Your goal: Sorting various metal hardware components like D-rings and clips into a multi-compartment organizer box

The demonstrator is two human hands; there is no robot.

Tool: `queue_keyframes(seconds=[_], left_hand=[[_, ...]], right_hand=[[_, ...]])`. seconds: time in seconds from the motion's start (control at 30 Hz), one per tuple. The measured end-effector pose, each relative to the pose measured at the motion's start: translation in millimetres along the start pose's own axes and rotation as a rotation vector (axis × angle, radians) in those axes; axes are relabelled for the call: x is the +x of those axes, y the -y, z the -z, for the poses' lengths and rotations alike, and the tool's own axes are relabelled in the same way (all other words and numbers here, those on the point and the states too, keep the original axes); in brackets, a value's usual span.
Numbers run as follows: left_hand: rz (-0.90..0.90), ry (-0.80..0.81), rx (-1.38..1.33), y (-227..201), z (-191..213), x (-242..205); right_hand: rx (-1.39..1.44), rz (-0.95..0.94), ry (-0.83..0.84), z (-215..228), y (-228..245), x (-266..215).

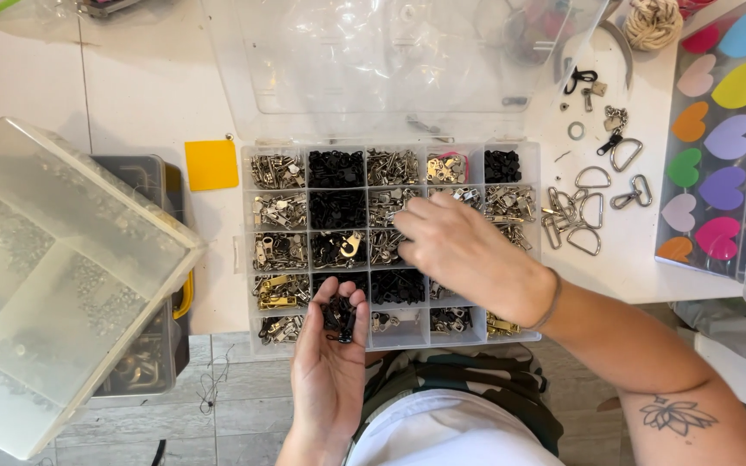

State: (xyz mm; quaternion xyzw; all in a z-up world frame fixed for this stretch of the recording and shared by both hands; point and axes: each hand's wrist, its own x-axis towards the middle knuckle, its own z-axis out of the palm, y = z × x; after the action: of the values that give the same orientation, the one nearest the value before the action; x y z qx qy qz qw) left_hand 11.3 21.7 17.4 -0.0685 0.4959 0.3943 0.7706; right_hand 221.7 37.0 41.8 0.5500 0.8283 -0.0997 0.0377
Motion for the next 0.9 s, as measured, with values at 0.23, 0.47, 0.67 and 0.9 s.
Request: queue_keyframes(seconds=[0.23, 0.47, 0.67, 0.9], left_hand=[[-0.003, 0.02, -0.005, -0.5, 0.0, 1.6], [0.004, 0.046, -0.007, -1.6, 2.3, 1.9], [0.011, 0.045, 0.002, -2.8, 2.4, 2.3], [0.026, 0.141, 0.009, 10.2, -3.7, 5.8]], right_hand=[[-0.345, 0.14, 0.014, -17.3, 8.5, 22.4], [-0.15, 0.231, 0.014, -17.4, -14.7, 18.4], [0.329, 0.191, -0.102, -16.4, -39.1, -1.7], [0.963, -0.041, -0.147, -8.7, -39.7, -14.8]])
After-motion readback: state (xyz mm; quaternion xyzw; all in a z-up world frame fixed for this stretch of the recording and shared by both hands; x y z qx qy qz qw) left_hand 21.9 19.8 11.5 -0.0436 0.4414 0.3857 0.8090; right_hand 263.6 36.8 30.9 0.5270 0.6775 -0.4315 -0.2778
